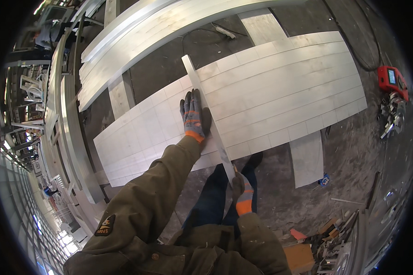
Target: The person places a metal ruler on a large white metal sheet and uses a pencil to draw straight lines along the ruler's edge. The person repositions the ruler multiple times to mark additional parallel lines across the sheet.
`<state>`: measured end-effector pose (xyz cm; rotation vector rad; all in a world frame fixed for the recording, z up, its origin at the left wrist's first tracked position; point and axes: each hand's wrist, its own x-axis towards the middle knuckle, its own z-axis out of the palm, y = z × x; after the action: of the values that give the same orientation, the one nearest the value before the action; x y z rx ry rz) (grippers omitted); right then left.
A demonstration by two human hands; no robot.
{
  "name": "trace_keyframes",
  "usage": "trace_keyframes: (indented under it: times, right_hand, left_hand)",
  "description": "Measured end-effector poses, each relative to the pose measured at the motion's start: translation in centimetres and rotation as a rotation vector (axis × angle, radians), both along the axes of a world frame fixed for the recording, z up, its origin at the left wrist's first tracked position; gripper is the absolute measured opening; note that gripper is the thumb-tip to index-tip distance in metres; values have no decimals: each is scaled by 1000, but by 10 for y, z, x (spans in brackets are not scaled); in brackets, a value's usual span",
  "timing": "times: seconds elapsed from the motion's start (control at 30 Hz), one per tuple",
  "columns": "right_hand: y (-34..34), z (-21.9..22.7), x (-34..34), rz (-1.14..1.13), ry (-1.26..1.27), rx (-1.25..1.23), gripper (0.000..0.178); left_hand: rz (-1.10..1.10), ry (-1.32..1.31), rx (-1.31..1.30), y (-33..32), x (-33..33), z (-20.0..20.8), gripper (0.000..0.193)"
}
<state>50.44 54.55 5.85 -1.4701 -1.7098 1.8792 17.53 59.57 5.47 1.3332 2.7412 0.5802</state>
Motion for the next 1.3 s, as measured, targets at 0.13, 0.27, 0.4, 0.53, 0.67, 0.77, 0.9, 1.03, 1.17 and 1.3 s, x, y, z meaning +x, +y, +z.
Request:
trace_keyframes:
  times: [0.13,0.27,0.4,0.53,0.67,0.77,0.9,1.03,1.17,1.3]
  right_hand:
    - [1,1,0,20,-4,-6,53]
    - [4,5,-1,27,-2,-18,51]
    - [1,3,1,23,1,-12,48]
    - [-4,-1,2,-4,2,-47,50]
    - [-4,7,-1,2,-25,-77,54]
    - [-2,20,-2,-15,-58,-89,46]
    - [1,23,-7,-4,-35,-125,54]
    - [0,18,-6,-2,-15,-64,55]
    - [0,18,-3,-34,4,-123,57]
    - [2,17,-4,-31,15,-123,58]
  left_hand:
    - [-8,29,-22,-1,-2,-2,76]
    - [-7,14,-60,-1,-3,0,76]
    - [-5,24,-24,0,0,6,72]
    - [5,-14,-45,1,1,10,77]
    - [-6,2,-59,-1,0,5,76]
    - [-10,11,-47,-1,-3,1,74]
    - [-7,-18,-19,-2,-2,2,73]
    - [1,-32,-29,-1,-3,3,72]
    - [3,-14,-46,-1,-3,1,73]
    - [2,-14,-23,-1,-2,0,74]
